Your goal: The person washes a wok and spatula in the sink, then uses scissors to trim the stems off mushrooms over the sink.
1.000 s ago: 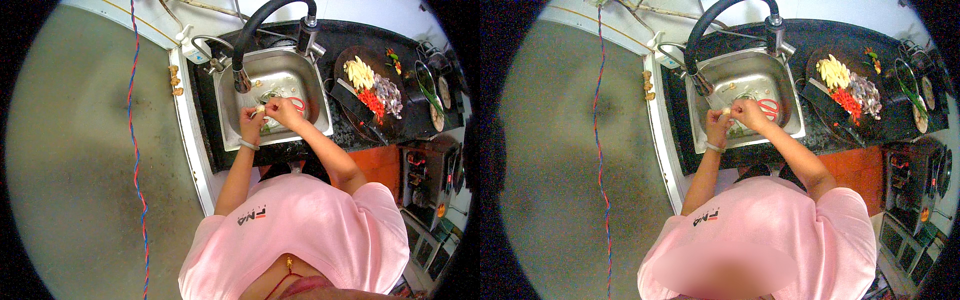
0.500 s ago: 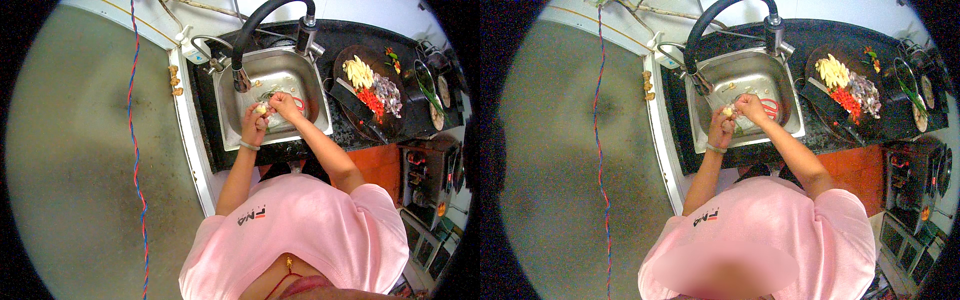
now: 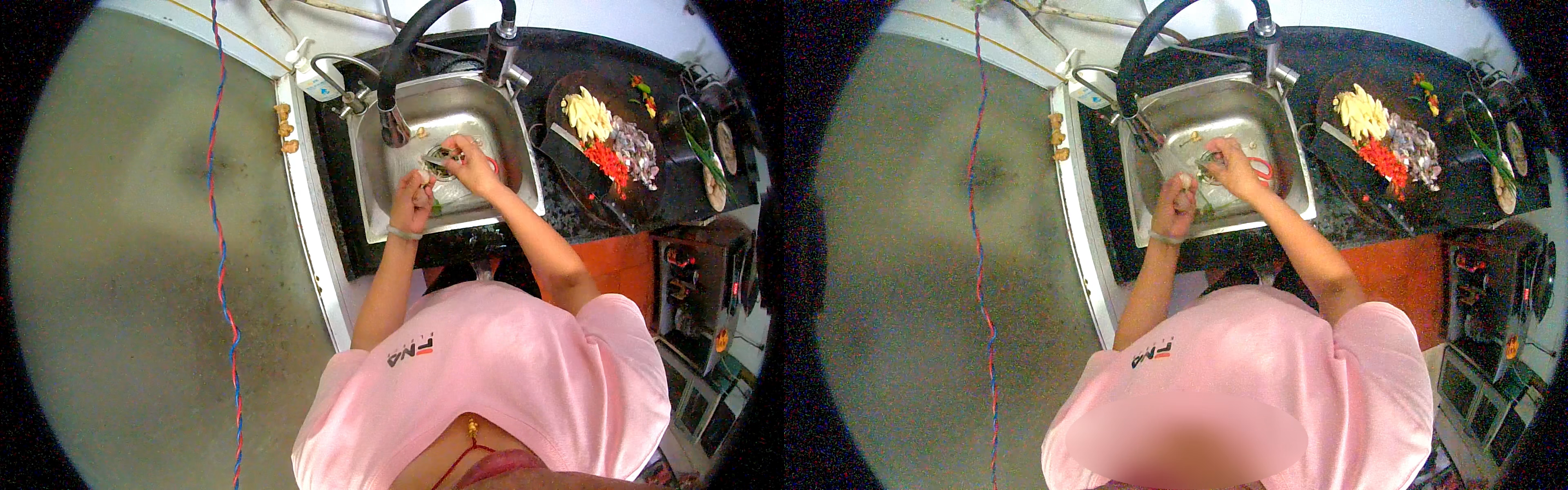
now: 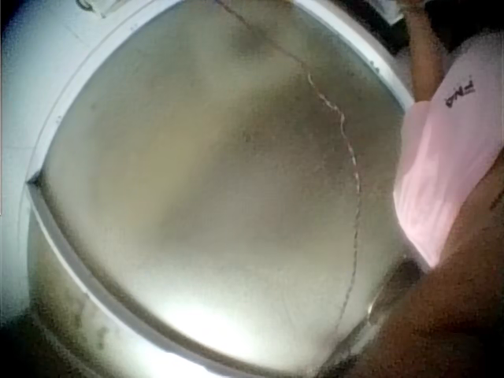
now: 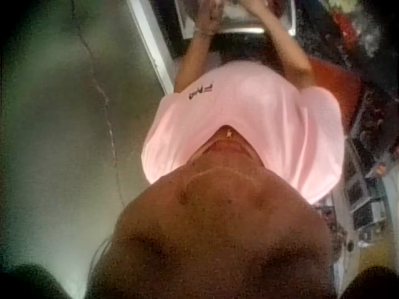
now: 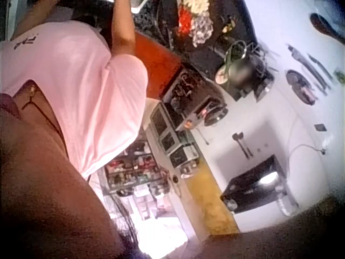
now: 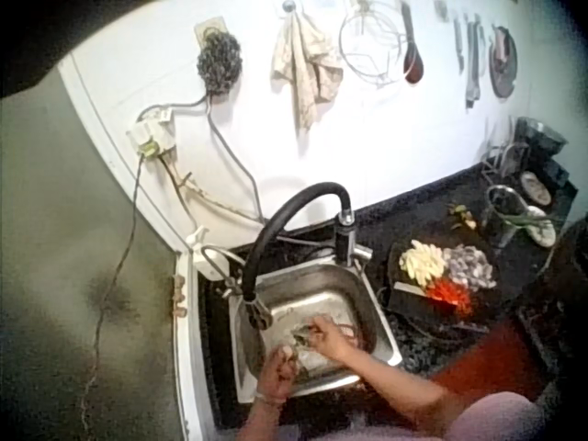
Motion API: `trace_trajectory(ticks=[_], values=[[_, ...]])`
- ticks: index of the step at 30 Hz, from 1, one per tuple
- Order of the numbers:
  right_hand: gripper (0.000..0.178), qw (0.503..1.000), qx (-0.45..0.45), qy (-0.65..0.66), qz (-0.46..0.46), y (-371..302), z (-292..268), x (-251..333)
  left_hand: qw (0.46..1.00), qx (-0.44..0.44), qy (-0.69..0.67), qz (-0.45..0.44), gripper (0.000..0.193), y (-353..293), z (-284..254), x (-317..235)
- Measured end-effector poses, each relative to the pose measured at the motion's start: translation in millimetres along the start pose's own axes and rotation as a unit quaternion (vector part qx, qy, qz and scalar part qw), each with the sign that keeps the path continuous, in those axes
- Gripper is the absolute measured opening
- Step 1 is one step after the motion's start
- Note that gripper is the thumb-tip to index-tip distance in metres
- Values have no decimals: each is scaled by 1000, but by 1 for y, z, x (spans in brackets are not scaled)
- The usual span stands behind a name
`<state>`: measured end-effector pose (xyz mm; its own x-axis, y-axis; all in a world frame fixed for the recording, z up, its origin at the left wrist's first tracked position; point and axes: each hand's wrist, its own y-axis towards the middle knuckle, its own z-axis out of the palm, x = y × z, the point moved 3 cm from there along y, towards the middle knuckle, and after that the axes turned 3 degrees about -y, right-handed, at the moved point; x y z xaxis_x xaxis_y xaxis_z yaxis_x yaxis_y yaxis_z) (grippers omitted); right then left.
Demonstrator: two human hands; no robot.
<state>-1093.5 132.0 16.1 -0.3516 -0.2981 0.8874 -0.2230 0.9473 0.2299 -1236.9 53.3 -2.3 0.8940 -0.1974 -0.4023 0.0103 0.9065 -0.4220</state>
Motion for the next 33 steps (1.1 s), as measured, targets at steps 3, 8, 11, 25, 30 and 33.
trace_trajectory(ticks=[3, 8, 11, 25, 30, 33], values=[[26, 992, 68, -13, -106, -9, 4, 26, 999, 33, 14, 23, 9, 8, -6, -2], [20, 989, 85, -41, -117, -14, 9, 40, 992, 0, 110, 68, 7, 9, 2, -1], [15, 988, 89, -24, -123, -13, 12, 36, 989, -58, 84, 107, 8, 3, 14, 2], [12, 998, 6, -34, 57, 4, 1, -19, 998, -27, 38, 43, 22, -5, 24, 1], [13, 982, 135, 110, 74, 1, 2, -5, 998, 9, 52, 33, 26, -4, 19, -5], [12, 952, 199, 219, 74, -2, 8, 10, 993, -11, 101, 53, 27, -2, 16, -3]])
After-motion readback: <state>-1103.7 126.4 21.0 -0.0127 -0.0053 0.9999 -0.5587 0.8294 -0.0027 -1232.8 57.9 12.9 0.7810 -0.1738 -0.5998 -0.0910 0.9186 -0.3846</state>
